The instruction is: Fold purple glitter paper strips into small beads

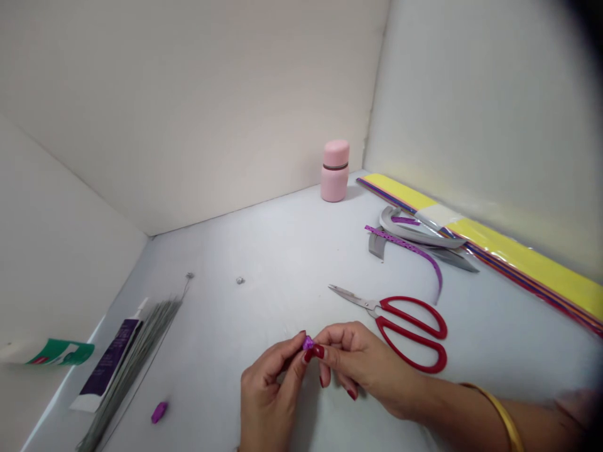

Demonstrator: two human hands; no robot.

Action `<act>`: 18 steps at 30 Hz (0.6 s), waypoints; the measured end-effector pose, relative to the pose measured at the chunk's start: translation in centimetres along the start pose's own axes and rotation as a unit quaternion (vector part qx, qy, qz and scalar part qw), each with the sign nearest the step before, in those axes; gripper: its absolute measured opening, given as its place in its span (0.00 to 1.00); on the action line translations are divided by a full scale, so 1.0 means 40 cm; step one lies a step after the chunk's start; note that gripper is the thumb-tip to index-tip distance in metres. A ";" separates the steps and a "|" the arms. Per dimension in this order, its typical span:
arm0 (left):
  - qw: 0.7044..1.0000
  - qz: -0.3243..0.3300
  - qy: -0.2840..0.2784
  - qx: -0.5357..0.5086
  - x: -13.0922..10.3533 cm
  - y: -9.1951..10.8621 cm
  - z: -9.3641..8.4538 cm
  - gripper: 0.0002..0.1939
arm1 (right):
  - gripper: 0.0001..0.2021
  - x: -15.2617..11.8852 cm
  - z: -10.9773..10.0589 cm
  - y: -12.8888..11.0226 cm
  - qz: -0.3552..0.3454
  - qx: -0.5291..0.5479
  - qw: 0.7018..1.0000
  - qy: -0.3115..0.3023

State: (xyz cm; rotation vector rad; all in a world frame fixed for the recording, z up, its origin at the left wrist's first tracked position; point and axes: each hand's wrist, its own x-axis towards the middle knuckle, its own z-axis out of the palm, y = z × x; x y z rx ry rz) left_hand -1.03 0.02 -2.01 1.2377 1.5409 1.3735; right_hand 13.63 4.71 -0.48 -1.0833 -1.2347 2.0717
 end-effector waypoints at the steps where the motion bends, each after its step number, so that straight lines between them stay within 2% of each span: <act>1: 0.999 0.040 0.006 0.021 -0.003 -0.004 0.001 0.10 | 0.14 0.000 0.000 0.001 0.000 0.000 1.000 0.000; 3: 0.992 0.113 0.026 0.051 -0.008 -0.011 0.002 0.13 | 0.15 -0.001 0.000 0.002 -0.002 0.001 1.000 -0.004; 6: 0.979 0.183 0.032 0.082 -0.007 -0.019 -0.005 0.15 | 0.16 -0.003 0.000 0.001 -0.002 0.007 1.000 -0.012; 11: 0.939 0.293 -0.055 0.171 0.014 -0.013 -0.032 0.14 | 0.17 -0.001 0.003 0.003 -0.008 0.020 1.000 -0.019; 14: 0.913 0.353 -0.069 0.194 0.017 -0.006 -0.034 0.16 | 0.18 0.000 0.003 0.007 -0.023 0.026 0.999 -0.024; 16: 0.929 0.323 -0.046 0.175 0.010 -0.003 -0.026 0.15 | 0.17 -0.001 0.002 0.009 -0.036 0.020 0.999 -0.020; 18: 0.961 0.239 -0.001 0.139 0.001 -0.002 -0.015 0.11 | 0.16 -0.003 0.001 0.010 -0.049 0.009 0.999 -0.017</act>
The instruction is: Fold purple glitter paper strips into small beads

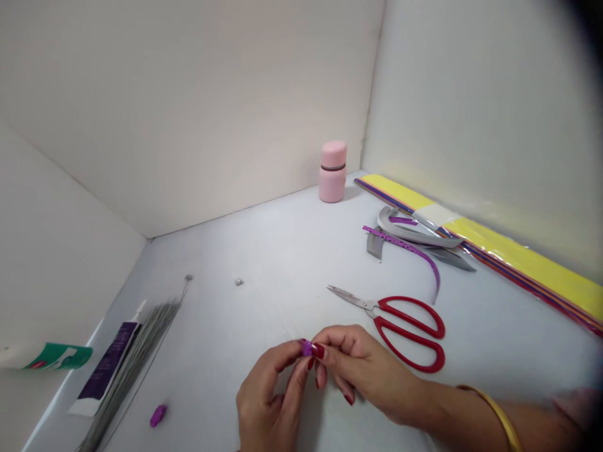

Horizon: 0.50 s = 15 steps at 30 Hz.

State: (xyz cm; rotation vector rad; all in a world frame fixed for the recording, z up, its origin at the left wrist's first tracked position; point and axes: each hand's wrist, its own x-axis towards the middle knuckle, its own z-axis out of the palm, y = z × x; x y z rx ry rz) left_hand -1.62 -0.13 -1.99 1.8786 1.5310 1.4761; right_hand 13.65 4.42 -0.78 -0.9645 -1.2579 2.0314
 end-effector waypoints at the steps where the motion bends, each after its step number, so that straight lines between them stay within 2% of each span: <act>1: 0.999 -0.045 0.022 -0.014 -0.003 0.004 0.004 0.10 | 0.16 -0.001 0.000 0.000 -0.004 -0.002 1.000 -0.002; 3: 0.996 -0.073 0.044 -0.031 -0.005 0.009 0.010 0.08 | 0.16 -0.002 0.000 -0.001 -0.006 0.000 1.000 -0.008; 7: 0.997 -0.035 0.062 -0.037 0.000 0.012 0.012 0.10 | 0.17 -0.003 0.002 -0.001 0.000 0.002 1.000 -0.012; 13: 0.998 0.018 0.059 -0.028 -0.003 0.011 0.012 0.17 | 0.17 -0.004 0.004 0.000 -0.002 -0.017 1.000 -0.002; 15: 0.997 -0.028 0.050 -0.052 -0.004 0.014 0.012 0.16 | 0.17 -0.003 0.004 -0.001 -0.010 -0.020 1.000 0.005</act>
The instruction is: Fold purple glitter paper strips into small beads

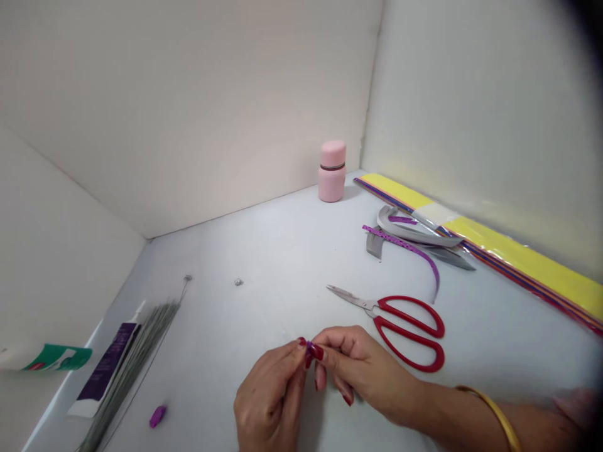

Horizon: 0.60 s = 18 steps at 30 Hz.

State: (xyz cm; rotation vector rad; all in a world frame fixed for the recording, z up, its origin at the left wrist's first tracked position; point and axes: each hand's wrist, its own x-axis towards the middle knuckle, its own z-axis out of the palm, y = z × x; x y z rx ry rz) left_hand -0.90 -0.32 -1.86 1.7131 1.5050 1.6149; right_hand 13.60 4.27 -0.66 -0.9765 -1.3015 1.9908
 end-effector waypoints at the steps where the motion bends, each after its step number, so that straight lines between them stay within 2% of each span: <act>1: 0.999 -0.048 -0.008 -0.015 0.001 0.003 0.000 0.14 | 0.17 0.000 0.000 -0.001 -0.006 -0.002 1.000 0.005; 4: 0.982 -0.177 -0.044 -0.045 0.008 0.012 -0.002 0.07 | 0.16 0.001 -0.002 -0.004 -0.017 -0.009 1.000 0.014; 10: 0.969 -0.225 -0.067 -0.071 0.024 0.024 -0.004 0.05 | 0.17 0.003 0.000 -0.005 -0.007 -0.018 1.000 0.017; 14: 0.976 -0.208 -0.054 -0.044 0.020 0.023 -0.001 0.04 | 0.17 0.005 0.004 -0.003 0.020 -0.019 0.998 0.060; 18: 0.989 -0.130 -0.062 0.020 0.012 0.016 -0.002 0.05 | 0.17 0.002 0.005 -0.005 0.027 -0.013 0.998 0.059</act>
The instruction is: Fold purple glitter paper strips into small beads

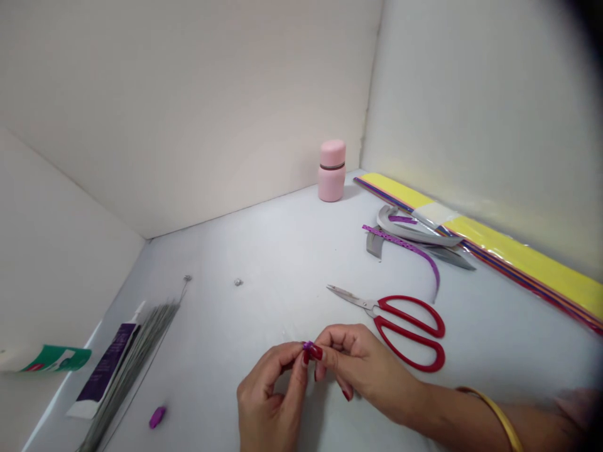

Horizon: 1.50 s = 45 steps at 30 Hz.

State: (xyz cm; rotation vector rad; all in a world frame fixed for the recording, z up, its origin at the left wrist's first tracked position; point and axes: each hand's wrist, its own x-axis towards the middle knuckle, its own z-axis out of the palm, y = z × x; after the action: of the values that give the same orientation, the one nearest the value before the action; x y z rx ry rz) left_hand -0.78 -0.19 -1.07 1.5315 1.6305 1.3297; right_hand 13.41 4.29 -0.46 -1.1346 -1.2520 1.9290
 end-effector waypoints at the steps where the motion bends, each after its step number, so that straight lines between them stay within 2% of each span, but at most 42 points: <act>1: 0.999 0.028 0.003 0.021 -0.001 -0.003 -0.001 0.05 | 0.17 -0.001 -0.001 0.001 0.000 -0.001 1.000 -0.003; 6: 0.979 0.179 0.029 0.093 0.002 -0.015 -0.003 0.10 | 0.16 -0.001 -0.004 0.008 -0.014 -0.002 1.000 -0.021; 8: 0.971 0.211 0.029 0.105 0.002 -0.019 -0.003 0.11 | 0.15 0.001 -0.004 0.008 -0.015 0.012 1.000 -0.025; 10: 0.971 0.216 0.025 0.103 0.001 -0.023 -0.001 0.13 | 0.15 0.002 -0.005 0.006 -0.008 0.031 0.999 -0.024; 12: 0.977 0.196 0.020 0.080 -0.001 -0.025 0.001 0.14 | 0.15 0.002 -0.005 0.004 -0.003 0.050 0.998 -0.024; 14: 0.990 0.137 0.021 0.042 -0.004 -0.025 0.004 0.12 | 0.15 0.002 -0.006 0.001 -0.002 0.063 0.998 -0.025; 16: 0.999 0.029 0.021 -0.014 -0.004 -0.021 0.008 0.10 | 0.15 0.001 -0.006 0.000 -0.007 0.064 0.997 -0.029; 19: 0.988 -0.117 -0.003 -0.100 0.002 -0.009 0.011 0.08 | 0.15 0.000 -0.005 0.000 -0.010 0.054 0.998 -0.027; 22: 0.973 -0.165 -0.028 -0.159 0.010 0.004 0.011 0.06 | 0.16 0.002 -0.003 0.001 0.000 0.036 0.999 -0.011; 27: 0.949 -0.226 -0.035 -0.215 0.018 0.014 0.011 0.06 | 0.15 0.006 -0.004 -0.003 -0.004 0.009 1.000 -0.006; 32: 0.937 -0.255 -0.035 -0.235 0.020 0.014 0.012 0.06 | 0.15 0.005 -0.006 -0.002 -0.005 -0.002 1.000 -0.008; 39: 0.951 -0.232 -0.023 -0.205 0.013 0.015 0.004 0.07 | 0.15 0.006 -0.010 0.000 -0.009 0.009 1.000 -0.020; 42: 0.958 -0.197 -0.067 -0.199 0.022 0.013 -0.013 0.06 | 0.14 0.009 -0.019 -0.006 0.003 0.016 0.998 -0.058; 45: 0.943 -0.191 -0.156 -0.224 0.041 0.012 -0.034 0.06 | 0.13 0.012 -0.029 -0.010 0.032 0.034 0.993 -0.104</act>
State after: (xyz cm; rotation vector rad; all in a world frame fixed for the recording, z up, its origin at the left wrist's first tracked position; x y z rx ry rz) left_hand -2.12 0.89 0.23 1.0258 1.2369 1.0824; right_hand 14.21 5.33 -0.48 -0.9689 -1.2584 2.1667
